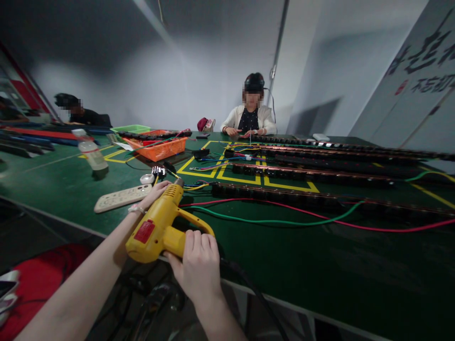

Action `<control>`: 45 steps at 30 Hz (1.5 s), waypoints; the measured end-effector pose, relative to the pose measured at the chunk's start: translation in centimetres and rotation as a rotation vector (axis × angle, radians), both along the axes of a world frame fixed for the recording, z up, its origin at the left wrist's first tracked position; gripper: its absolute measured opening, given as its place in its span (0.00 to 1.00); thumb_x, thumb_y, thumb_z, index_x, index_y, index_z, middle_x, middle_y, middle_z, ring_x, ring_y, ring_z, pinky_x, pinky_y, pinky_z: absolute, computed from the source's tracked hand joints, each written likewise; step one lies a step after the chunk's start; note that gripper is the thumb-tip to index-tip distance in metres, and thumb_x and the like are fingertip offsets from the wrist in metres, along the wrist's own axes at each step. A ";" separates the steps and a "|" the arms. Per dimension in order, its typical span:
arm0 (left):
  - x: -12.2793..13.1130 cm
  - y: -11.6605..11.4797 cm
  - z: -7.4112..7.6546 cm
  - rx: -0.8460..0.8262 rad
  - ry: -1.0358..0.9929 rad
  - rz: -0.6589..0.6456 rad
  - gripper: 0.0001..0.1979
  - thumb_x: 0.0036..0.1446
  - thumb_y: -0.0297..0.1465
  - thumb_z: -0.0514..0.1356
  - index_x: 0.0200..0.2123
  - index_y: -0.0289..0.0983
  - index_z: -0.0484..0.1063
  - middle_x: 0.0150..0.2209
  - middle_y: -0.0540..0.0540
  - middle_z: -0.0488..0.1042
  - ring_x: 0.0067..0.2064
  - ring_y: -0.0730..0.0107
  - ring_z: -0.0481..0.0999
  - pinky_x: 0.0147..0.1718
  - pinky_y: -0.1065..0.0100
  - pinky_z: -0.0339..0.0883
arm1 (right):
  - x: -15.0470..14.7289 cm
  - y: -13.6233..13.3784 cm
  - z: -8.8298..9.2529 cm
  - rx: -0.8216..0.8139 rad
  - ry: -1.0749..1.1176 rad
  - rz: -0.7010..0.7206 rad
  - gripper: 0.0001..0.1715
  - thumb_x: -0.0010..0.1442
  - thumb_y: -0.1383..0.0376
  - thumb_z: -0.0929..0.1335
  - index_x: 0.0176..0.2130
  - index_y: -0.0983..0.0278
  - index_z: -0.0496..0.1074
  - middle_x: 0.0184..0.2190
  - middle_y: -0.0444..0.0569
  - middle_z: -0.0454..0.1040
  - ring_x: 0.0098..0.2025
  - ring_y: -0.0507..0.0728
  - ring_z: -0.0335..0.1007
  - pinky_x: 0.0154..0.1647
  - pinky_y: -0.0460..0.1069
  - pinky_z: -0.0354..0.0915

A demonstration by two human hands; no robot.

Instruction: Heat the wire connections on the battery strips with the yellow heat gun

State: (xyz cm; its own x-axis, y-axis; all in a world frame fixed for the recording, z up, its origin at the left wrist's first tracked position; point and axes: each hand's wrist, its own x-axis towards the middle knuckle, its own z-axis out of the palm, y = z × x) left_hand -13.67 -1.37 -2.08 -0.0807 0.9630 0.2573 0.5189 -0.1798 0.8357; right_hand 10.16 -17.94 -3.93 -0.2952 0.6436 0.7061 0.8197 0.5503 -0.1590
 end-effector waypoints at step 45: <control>-0.3 1.0 -1.6 0.069 0.016 0.028 0.15 0.52 0.42 0.52 0.26 0.36 0.67 0.23 0.49 0.69 0.28 0.68 0.68 0.31 0.68 0.60 | 8.1 -0.7 0.3 0.112 -0.065 -0.169 0.26 0.59 0.48 0.65 0.41 0.69 0.69 0.32 0.50 0.72 0.35 0.57 0.65 0.43 0.52 0.57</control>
